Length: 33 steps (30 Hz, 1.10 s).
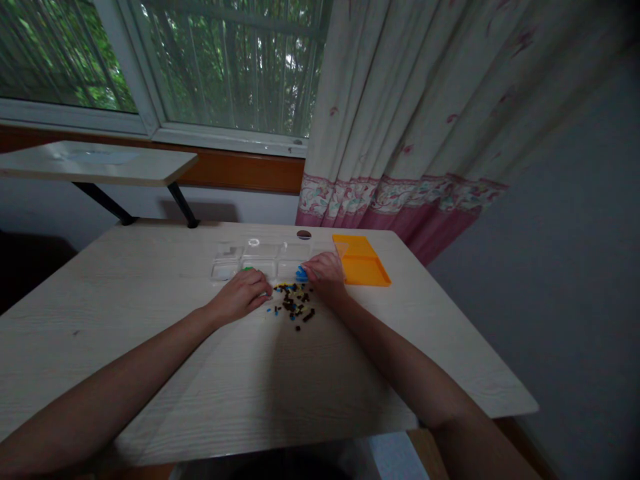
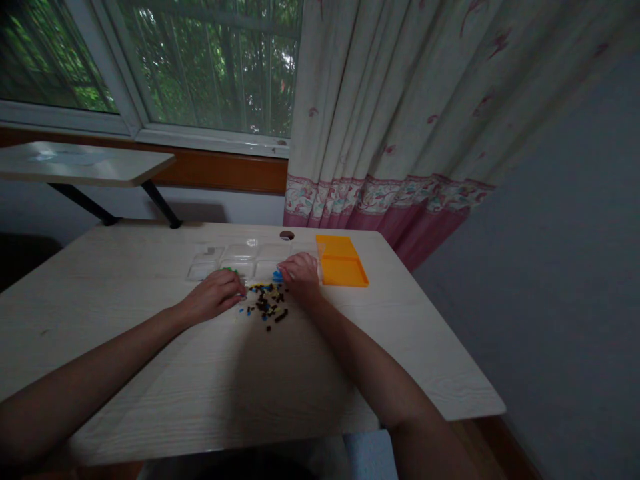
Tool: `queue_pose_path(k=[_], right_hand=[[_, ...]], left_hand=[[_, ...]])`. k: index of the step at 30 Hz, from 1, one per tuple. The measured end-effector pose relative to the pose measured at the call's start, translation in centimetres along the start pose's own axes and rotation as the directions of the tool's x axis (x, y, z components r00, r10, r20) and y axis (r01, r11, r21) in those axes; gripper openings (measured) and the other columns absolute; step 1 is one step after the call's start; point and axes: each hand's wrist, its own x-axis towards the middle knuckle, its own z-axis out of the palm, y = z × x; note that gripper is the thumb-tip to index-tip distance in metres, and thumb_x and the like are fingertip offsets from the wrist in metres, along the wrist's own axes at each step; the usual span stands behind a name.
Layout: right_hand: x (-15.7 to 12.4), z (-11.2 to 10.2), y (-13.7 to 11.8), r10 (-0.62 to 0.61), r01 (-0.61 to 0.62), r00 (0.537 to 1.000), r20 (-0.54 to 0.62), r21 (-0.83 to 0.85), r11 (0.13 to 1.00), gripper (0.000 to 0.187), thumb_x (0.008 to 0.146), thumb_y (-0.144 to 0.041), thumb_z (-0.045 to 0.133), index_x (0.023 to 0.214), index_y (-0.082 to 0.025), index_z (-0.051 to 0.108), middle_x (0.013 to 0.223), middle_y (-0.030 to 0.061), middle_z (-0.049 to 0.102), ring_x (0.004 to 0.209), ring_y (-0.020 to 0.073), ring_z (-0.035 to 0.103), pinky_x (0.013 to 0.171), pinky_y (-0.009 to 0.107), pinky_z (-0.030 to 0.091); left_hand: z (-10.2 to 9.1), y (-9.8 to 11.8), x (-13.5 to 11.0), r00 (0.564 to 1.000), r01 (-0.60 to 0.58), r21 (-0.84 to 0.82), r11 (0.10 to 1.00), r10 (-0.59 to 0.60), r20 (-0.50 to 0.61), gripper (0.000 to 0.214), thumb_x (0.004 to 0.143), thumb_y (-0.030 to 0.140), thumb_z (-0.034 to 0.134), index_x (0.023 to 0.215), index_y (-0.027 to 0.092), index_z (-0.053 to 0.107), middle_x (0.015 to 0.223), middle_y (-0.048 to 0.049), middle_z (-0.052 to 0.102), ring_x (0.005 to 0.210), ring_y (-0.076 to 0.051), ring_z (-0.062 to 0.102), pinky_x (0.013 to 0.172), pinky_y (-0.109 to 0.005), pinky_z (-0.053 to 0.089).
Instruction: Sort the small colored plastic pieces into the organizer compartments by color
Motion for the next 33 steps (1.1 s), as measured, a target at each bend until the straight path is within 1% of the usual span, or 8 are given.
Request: queue_pose_path(k=[9, 13, 16, 19, 22, 26, 28, 33], right_hand=[[0.1, 0.1, 0.1, -0.007, 0.007, 1.000, 0.007, 0.012, 1.000, 0.017, 0.091, -0.033, 0.059, 0.088, -0.025, 0.073, 0.088, 0.0020, 0.070, 0.093, 0.0185, 0.054, 0.089, 0.036, 0.035], [0.0, 0.2, 0.2, -0.035, 0.035, 0.999, -0.005, 0.010, 0.999, 0.016, 0.090, -0.032, 0.060, 0.087, -0.023, 0.073, 0.087, 0.0026, 0.070, 0.093, 0.0184, 0.054, 0.088, 0.036, 0.036], [0.0, -0.4, -0.3, -0.099, 0.099, 0.995, 0.016, -0.003, 0.995, 0.017, 0.091, -0.031, 0.057, 0.091, -0.024, 0.072, 0.089, 0.0028, 0.070, 0.095, 0.0189, 0.054, 0.089, 0.037, 0.035], [0.0, -1.2, -1.5, -0.227, 0.228, 0.972, 0.068, -0.007, 0.974, 0.019, 0.092, -0.032, 0.056, 0.104, -0.026, 0.069, 0.094, 0.0026, 0.069, 0.097, 0.0192, 0.054, 0.092, 0.039, 0.035], [-0.2, -1.8, -3.0, -0.352, 0.356, 0.929, 0.115, -0.009, 0.935, 0.026, 0.092, -0.033, 0.057, 0.116, -0.029, 0.064, 0.099, 0.0028, 0.069, 0.099, 0.0191, 0.054, 0.096, 0.039, 0.035], [-0.8, -1.6, -4.5, -0.483, 0.486, 0.872, 0.082, -0.022, 0.874, 0.029, 0.092, -0.032, 0.057, 0.121, -0.033, 0.061, 0.100, 0.0005, 0.069, 0.103, 0.0178, 0.055, 0.102, 0.038, 0.033], [-1.0, -1.4, -4.8, -0.508, 0.511, 0.857, 0.084, -0.005, 0.860, 0.029, 0.092, -0.030, 0.058, 0.120, -0.036, 0.061, 0.101, -0.0012, 0.069, 0.105, 0.0167, 0.056, 0.104, 0.037, 0.033], [-1.3, -1.3, -4.9, -0.493, 0.495, 0.861, 0.127, 0.022, 0.869, 0.028, 0.092, -0.026, 0.057, 0.118, -0.036, 0.062, 0.105, -0.0019, 0.069, 0.109, 0.0161, 0.055, 0.106, 0.038, 0.032]], left_hand=[[0.2, 0.3, 0.1, 1.000, -0.005, 0.006, 1.000, 0.005, -0.018, 0.024, 0.096, 0.037, 0.047, 0.093, 0.020, 0.063, 0.091, -0.0070, 0.059, 0.092, -0.021, 0.054, 0.086, -0.035, 0.042], [0.1, 0.4, 0.1, 0.998, 0.023, -0.064, 0.998, -0.026, -0.057, 0.020, 0.095, 0.034, 0.049, 0.091, 0.020, 0.063, 0.091, -0.0063, 0.060, 0.094, -0.021, 0.054, 0.087, -0.034, 0.042], [0.1, 0.4, 0.2, 0.989, 0.064, -0.154, 0.986, -0.083, -0.121, 0.018, 0.094, 0.035, 0.052, 0.092, 0.020, 0.063, 0.092, -0.0061, 0.059, 0.095, -0.020, 0.054, 0.086, -0.034, 0.043], [0.0, 0.5, 0.4, 0.972, 0.116, -0.270, 0.956, -0.165, -0.168, 0.018, 0.093, 0.035, 0.055, 0.092, 0.019, 0.063, 0.090, -0.0051, 0.058, 0.090, -0.018, 0.055, 0.082, -0.031, 0.044], [0.0, 0.8, 0.5, 0.960, 0.140, -0.343, 0.929, -0.212, -0.182, 0.018, 0.092, 0.035, 0.055, 0.091, 0.019, 0.062, 0.087, -0.0040, 0.057, 0.086, -0.017, 0.055, 0.079, -0.030, 0.045], [0.1, 1.3, 0.5, 0.959, 0.126, -0.393, 0.911, -0.213, -0.188, 0.018, 0.093, 0.035, 0.054, 0.091, 0.018, 0.062, 0.087, -0.0040, 0.057, 0.085, -0.016, 0.054, 0.078, -0.030, 0.044], [0.3, 1.4, 0.5, 0.961, 0.118, -0.417, 0.901, -0.210, -0.181, 0.018, 0.093, 0.034, 0.054, 0.091, 0.018, 0.062, 0.088, -0.0043, 0.057, 0.086, -0.016, 0.054, 0.078, -0.030, 0.044], [0.6, 1.7, 0.5, 0.967, 0.093, -0.435, 0.895, -0.185, -0.174, 0.017, 0.093, 0.034, 0.054, 0.090, 0.019, 0.061, 0.087, -0.0038, 0.057, 0.085, -0.016, 0.054, 0.077, -0.029, 0.044]])
